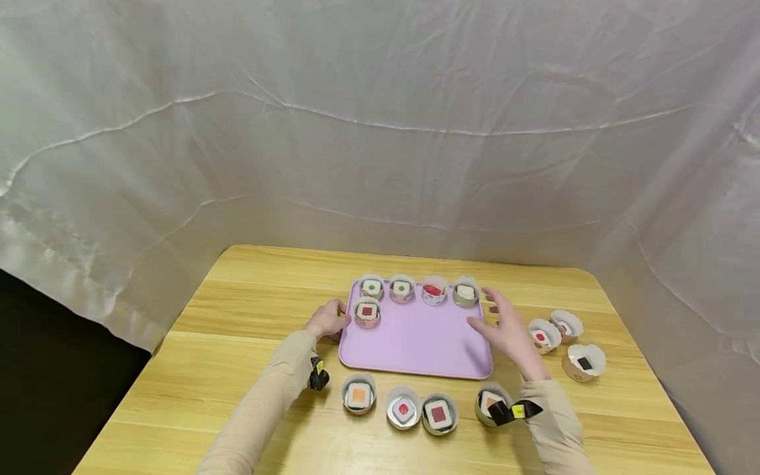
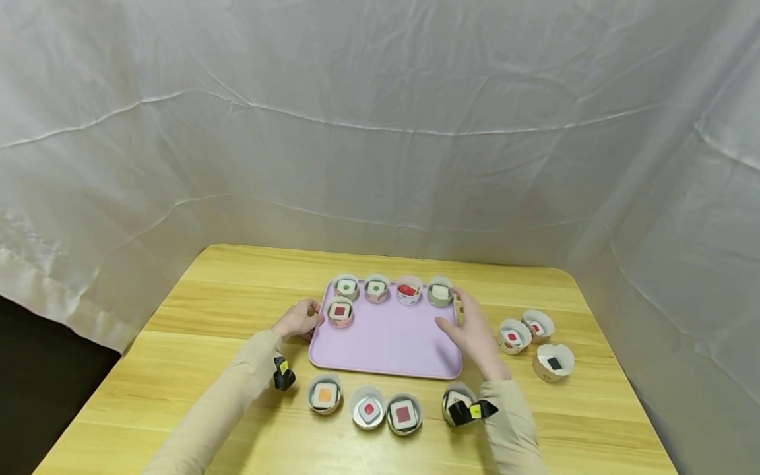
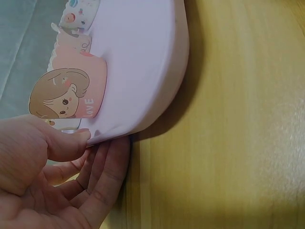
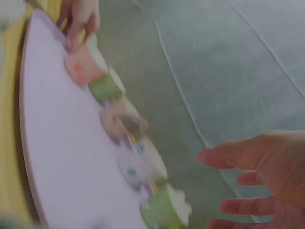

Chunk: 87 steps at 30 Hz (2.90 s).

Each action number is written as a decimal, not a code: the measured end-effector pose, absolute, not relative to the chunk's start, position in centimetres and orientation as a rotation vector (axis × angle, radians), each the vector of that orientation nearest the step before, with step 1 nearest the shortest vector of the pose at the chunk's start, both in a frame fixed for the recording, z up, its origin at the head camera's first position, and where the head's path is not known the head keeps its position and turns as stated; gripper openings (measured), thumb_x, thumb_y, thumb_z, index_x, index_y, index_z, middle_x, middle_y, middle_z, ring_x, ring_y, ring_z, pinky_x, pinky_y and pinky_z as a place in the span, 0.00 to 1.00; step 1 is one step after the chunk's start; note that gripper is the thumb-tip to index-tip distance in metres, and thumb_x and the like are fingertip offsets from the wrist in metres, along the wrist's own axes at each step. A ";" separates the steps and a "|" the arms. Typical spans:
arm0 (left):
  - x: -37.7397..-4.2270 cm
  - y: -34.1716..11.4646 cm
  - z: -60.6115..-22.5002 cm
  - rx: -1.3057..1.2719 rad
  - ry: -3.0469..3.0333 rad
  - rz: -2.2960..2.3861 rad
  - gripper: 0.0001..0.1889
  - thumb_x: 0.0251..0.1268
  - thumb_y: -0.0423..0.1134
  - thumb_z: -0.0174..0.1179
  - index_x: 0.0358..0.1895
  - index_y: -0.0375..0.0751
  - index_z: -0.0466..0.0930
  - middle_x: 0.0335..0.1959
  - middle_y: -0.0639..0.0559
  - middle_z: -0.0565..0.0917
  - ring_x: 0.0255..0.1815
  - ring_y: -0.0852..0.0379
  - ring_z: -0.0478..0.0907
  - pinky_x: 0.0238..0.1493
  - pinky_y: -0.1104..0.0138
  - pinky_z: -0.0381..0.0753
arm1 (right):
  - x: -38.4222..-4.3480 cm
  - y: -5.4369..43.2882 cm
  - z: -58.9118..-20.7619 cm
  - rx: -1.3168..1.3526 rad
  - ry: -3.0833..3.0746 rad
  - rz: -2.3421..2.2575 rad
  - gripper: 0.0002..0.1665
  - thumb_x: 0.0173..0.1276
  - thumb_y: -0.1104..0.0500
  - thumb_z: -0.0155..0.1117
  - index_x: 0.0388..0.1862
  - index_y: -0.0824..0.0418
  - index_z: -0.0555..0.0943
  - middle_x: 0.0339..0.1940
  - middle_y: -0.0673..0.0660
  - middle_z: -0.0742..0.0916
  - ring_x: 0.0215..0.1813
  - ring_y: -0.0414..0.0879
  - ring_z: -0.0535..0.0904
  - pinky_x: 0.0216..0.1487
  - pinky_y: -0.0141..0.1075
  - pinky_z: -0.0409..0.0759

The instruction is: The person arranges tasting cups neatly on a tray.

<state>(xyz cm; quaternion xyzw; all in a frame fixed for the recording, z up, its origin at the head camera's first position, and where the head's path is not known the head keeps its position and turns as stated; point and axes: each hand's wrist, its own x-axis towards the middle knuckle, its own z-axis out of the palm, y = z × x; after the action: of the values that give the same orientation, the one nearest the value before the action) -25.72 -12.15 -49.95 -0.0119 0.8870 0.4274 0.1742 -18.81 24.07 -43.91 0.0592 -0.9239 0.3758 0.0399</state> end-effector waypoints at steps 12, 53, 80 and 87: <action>-25.7 -12.2 -49.9 -0.030 2.526 1.197 0.09 0.72 0.32 0.54 0.49 0.30 0.73 0.38 0.34 0.82 0.28 0.50 0.85 0.30 0.63 0.89 | -16.6 30.4 -45.9 -0.267 -2.824 0.850 0.50 0.68 0.46 0.67 0.78 0.69 0.57 0.70 0.81 0.64 0.65 0.80 0.60 0.59 0.70 0.65; -25.8 -12.1 -49.9 -0.034 2.516 1.208 0.08 0.73 0.32 0.54 0.49 0.31 0.73 0.38 0.35 0.83 0.28 0.52 0.84 0.31 0.62 0.89 | -18.6 32.9 -49.6 -0.280 -2.932 0.551 0.48 0.64 0.53 0.64 0.76 0.69 0.55 0.65 0.83 0.67 0.50 0.86 0.72 0.57 0.72 0.52; -25.7 -12.1 -50.0 -0.034 2.518 1.212 0.08 0.73 0.32 0.55 0.48 0.31 0.73 0.38 0.35 0.83 0.29 0.52 0.84 0.32 0.62 0.89 | -17.9 32.1 -48.0 -0.312 -2.761 0.744 0.55 0.58 0.62 0.68 0.81 0.63 0.50 0.64 0.82 0.68 0.52 0.76 0.70 0.50 0.69 0.63; -25.7 -12.1 -49.9 -0.035 2.523 1.203 0.08 0.73 0.32 0.55 0.48 0.31 0.73 0.38 0.35 0.82 0.28 0.52 0.84 0.31 0.63 0.89 | -17.7 31.5 -47.3 -0.252 -2.669 0.812 0.54 0.56 0.65 0.66 0.80 0.65 0.52 0.57 0.81 0.73 0.51 0.70 0.71 0.44 0.65 0.72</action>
<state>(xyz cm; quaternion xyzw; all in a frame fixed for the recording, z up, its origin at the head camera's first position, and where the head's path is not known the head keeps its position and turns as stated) -25.67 -12.13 -49.92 -0.0122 0.8891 0.4239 0.1721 -17.68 31.49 -47.27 -0.0886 -0.9391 0.2856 0.1696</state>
